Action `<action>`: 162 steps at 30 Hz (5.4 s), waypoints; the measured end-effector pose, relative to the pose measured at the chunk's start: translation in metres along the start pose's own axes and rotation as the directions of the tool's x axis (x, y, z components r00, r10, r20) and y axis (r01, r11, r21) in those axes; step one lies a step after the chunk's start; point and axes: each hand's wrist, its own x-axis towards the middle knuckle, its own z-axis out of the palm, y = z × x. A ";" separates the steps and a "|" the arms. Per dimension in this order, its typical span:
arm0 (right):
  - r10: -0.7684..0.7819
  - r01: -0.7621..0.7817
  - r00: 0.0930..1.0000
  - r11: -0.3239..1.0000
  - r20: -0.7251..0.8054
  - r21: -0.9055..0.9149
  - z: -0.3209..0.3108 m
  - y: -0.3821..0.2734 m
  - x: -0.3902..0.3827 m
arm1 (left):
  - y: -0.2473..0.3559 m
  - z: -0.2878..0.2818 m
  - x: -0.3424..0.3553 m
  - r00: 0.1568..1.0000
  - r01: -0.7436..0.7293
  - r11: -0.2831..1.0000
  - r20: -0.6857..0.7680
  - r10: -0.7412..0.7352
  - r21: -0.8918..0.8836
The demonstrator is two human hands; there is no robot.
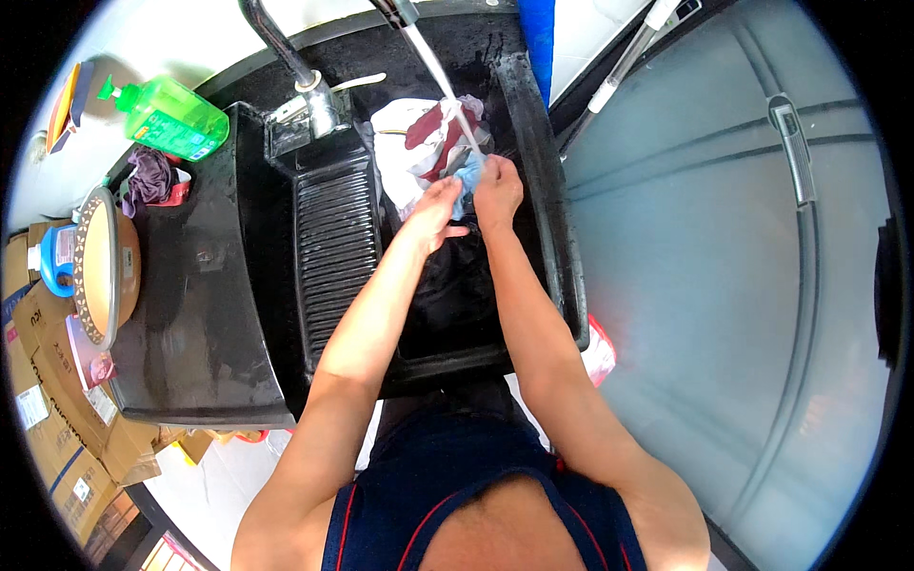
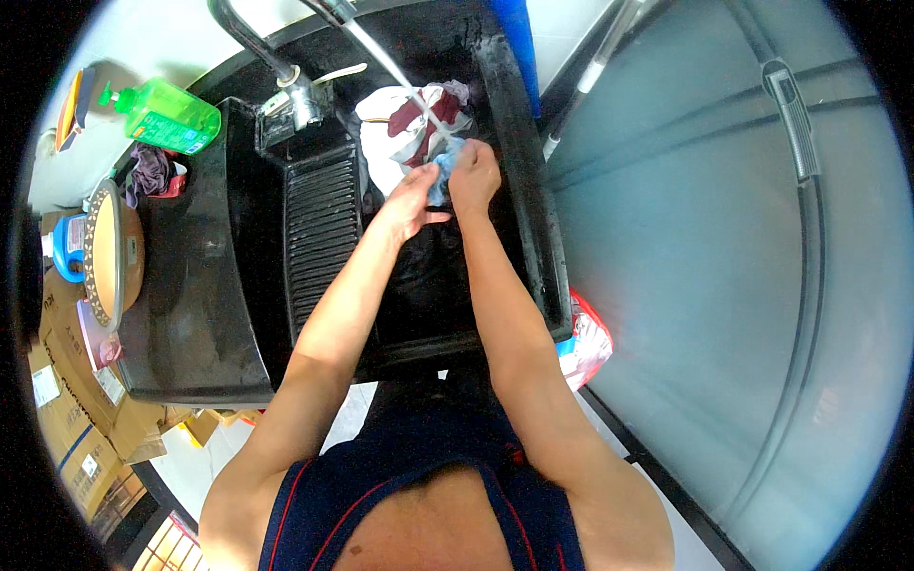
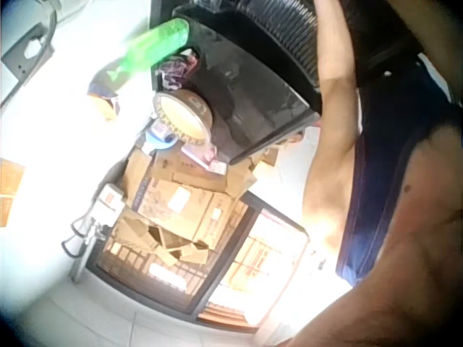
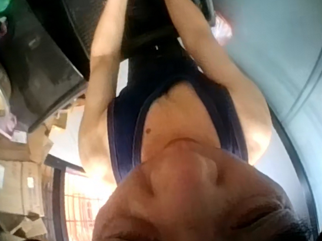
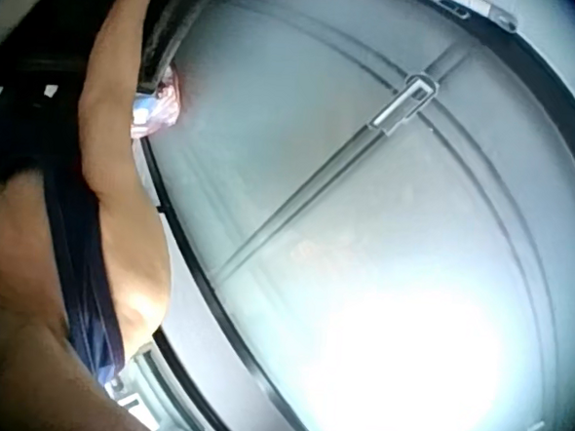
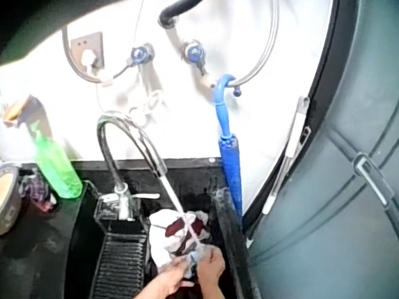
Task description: The person hand-washes a purple cloth inside a bowl, rinses the bowl, and then scrubs clothing in a sink.
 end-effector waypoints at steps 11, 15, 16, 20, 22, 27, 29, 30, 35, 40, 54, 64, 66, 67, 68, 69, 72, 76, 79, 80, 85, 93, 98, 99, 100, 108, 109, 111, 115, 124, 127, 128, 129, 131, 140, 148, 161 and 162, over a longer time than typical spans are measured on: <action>-0.236 0.343 0.857 0.925 0.457 -0.164 -0.044 -0.055 -0.057 | -0.018 -0.012 0.054 0.926 0.278 0.826 0.367 -0.093 -0.491; -0.256 0.382 0.847 0.903 0.466 -0.197 -0.044 -0.069 -0.094 | -0.015 -0.013 0.014 0.938 0.248 0.842 0.335 -0.086 -0.479; -0.218 0.364 0.856 0.898 0.469 -0.246 -0.041 -0.071 -0.094 | -0.019 -0.019 0.011 0.953 0.227 0.839 0.291 -0.087 -0.494; -0.051 0.271 0.843 0.901 0.536 -0.340 -0.026 -0.072 -0.087 | -0.052 -0.048 0.024 0.973 0.058 0.797 0.212 0.089 -0.601; 0.000 0.237 0.840 0.899 0.542 -0.367 -0.017 -0.063 -0.085 | -0.055 -0.050 0.017 0.971 0.111 0.829 0.239 0.028 -0.549; 0.172 0.032 0.894 0.897 0.415 -0.441 -0.017 -0.020 -0.046 | -0.031 -0.030 -0.044 0.995 0.066 0.957 -0.047 -0.082 -0.281; 0.263 -0.077 0.915 0.858 0.306 -0.508 -0.023 -0.005 -0.049 | -0.015 -0.030 -0.078 0.999 -0.005 0.974 -0.046 -0.006 -0.226; 0.182 0.013 0.931 0.851 0.317 -0.526 -0.032 0.009 -0.048 | -0.009 -0.034 -0.088 0.997 -0.057 0.966 -0.062 0.042 -0.253; 0.134 -0.279 0.655 0.958 0.743 0.073 -0.076 -0.028 -0.066 | 0.002 -0.071 -0.104 0.970 -0.202 0.944 0.084 0.230 -0.260; -0.045 -0.366 0.539 0.887 0.841 0.282 -0.083 -0.047 -0.070 | 0.022 -0.050 -0.126 0.907 -0.271 0.923 0.247 0.340 -0.274; 0.146 -0.434 0.682 0.869 0.716 0.236 -0.096 -0.048 -0.045 | -0.004 -0.054 -0.109 0.926 -0.375 0.907 -0.113 0.359 -0.192; -0.070 0.025 0.806 0.996 0.588 0.084 -0.079 -0.038 -0.070 | -0.023 -0.043 -0.112 0.984 0.141 0.921 0.156 -0.089 -0.363; -0.055 0.074 0.811 0.997 0.582 -0.009 -0.072 -0.063 -0.110 | -0.042 -0.043 -0.094 0.988 0.119 0.796 0.147 -0.038 -0.594; -0.027 0.051 0.773 0.998 0.634 -0.020 -0.071 -0.081 -0.129 | -0.066 -0.061 -0.067 0.990 0.111 0.770 0.134 -0.033 -0.629; -0.227 0.222 0.752 0.971 0.618 0.087 -0.072 -0.079 -0.146 | -0.064 -0.059 -0.066 0.971 0.197 0.778 0.231 -0.068 -0.597; -0.407 0.434 0.747 0.898 0.525 0.077 -0.069 -0.090 -0.162 | -0.073 -0.078 -0.048 0.937 0.212 0.745 0.349 0.030 -0.633; -0.233 0.400 0.728 0.908 0.645 -0.122 -0.052 -0.094 -0.167 | -0.085 -0.090 -0.028 0.786 0.312 0.610 0.558 0.265 -0.729; 0.028 0.256 0.797 0.889 0.604 -0.379 -0.021 -0.077 -0.117 | -0.085 -0.072 -0.035 0.927 -0.029 0.812 0.288 0.240 -0.582; 0.168 0.128 0.842 0.861 0.513 -0.492 -0.030 -0.050 -0.071 | -0.058 -0.025 -0.082 1.000 -0.003 0.913 -0.017 -0.004 -0.409; 0.127 0.182 0.826 0.862 0.549 -0.474 -0.031 -0.043 -0.070 | -0.065 -0.040 -0.080 0.999 -0.027 0.944 0.023 0.037 -0.330; -0.248 0.186 0.821 0.968 0.514 0.171 -0.066 -0.063 -0.133 | -0.061 -0.050 -0.077 0.971 -0.239 0.881 -0.103 0.216 -0.408; 0.206 0.170 0.711 0.877 0.672 -0.449 -0.026 -0.086 -0.114 | -0.086 -0.069 -0.068 0.957 -0.210 0.931 0.131 0.258 -0.298; 0.149 0.042 0.861 0.932 0.487 -0.361 -0.030 -0.013 -0.061 | -0.062 -0.037 -0.094 0.947 -0.322 0.922 -0.062 0.316 -0.215; 0.122 0.026 0.913 0.934 0.388 -0.356 -0.036 0.006 -0.060 | -0.059 -0.041 -0.096 0.936 -0.350 0.911 -0.116 0.332 -0.218; 0.225 -0.183 0.907 0.972 0.357 -0.148 -0.045 0.036 -0.058 | -0.051 -0.041 -0.099 0.923 -0.378 0.899 -0.164 0.348 -0.219; 0.215 -0.434 0.636 0.894 0.741 0.112 -0.133 -0.026 -0.049 | -0.002 -0.045 -0.130 0.850 -0.526 0.823 -0.116 0.513 -0.216; -0.012 -0.255 0.704 0.929 0.710 0.269 -0.126 -0.017 -0.050 | 0.001 -0.039 -0.132 0.872 -0.483 0.837 -0.058 0.486 -0.256; -0.016 -0.335 0.653 0.891 0.758 0.307 -0.118 -0.038 -0.055 | 0.002 -0.029 -0.134 0.902 -0.391 0.860 0.050 0.429 -0.327; -0.043 -0.322 0.481 0.920 0.876 0.222 -0.111 -0.058 -0.049 | 0.002 -0.025 -0.119 0.880 -0.406 0.874 0.143 0.453 -0.268; 0.110 -0.483 0.708 0.797 0.698 0.364 -0.118 -0.052 -0.040 | 0.006 -0.071 -0.092 0.628 -0.589 0.731 -0.373 0.683 0.346; 0.061 -0.013 0.834 0.996 0.548 -0.090 -0.113 -0.058 -0.033 | 0.008 -0.042 -0.117 0.863 -0.390 0.890 -0.246 0.442 0.235; 0.033 0.043 0.859 0.990 0.511 -0.137 -0.110 -0.059 -0.038 | 0.004 -0.028 -0.125 0.946 -0.265 0.949 -0.147 0.290 0.170; -0.001 0.101 0.880 0.978 0.476 -0.185 -0.103 -0.060 -0.043 | -0.005 -0.020 -0.125 0.985 -0.136 0.979 -0.085 0.150 0.149; 0.033 0.058 0.845 0.987 0.534 -0.153 -0.093 -0.078 -0.049 | -0.030 -0.019 -0.107 1.000 0.013 0.999 -0.006 -0.013 0.050; 0.278 -0.800 0.535 0.469 0.798 0.373 -0.090 -0.070 -0.092 | -0.045 -0.044 -0.081 0.934 -0.306 0.782 -0.013 0.357 -0.544; 0.241 -0.674 0.708 0.511 0.664 0.534 -0.090 -0.034 -0.056 | -0.034 -0.060 -0.092 0.872 -0.487 0.798 -0.243 0.424 -0.355; 0.089 -0.683 0.677 0.444 0.730 0.580 -0.077 -0.050 -0.064 | -0.019 -0.041 -0.096 0.963 -0.266 0.812 -0.188 0.195 -0.519; 0.070 -0.688 0.668 0.437 0.741 0.579 -0.072 -0.054 -0.072 | -0.020 -0.042 -0.093 0.974 -0.227 0.794 -0.149 0.173 -0.564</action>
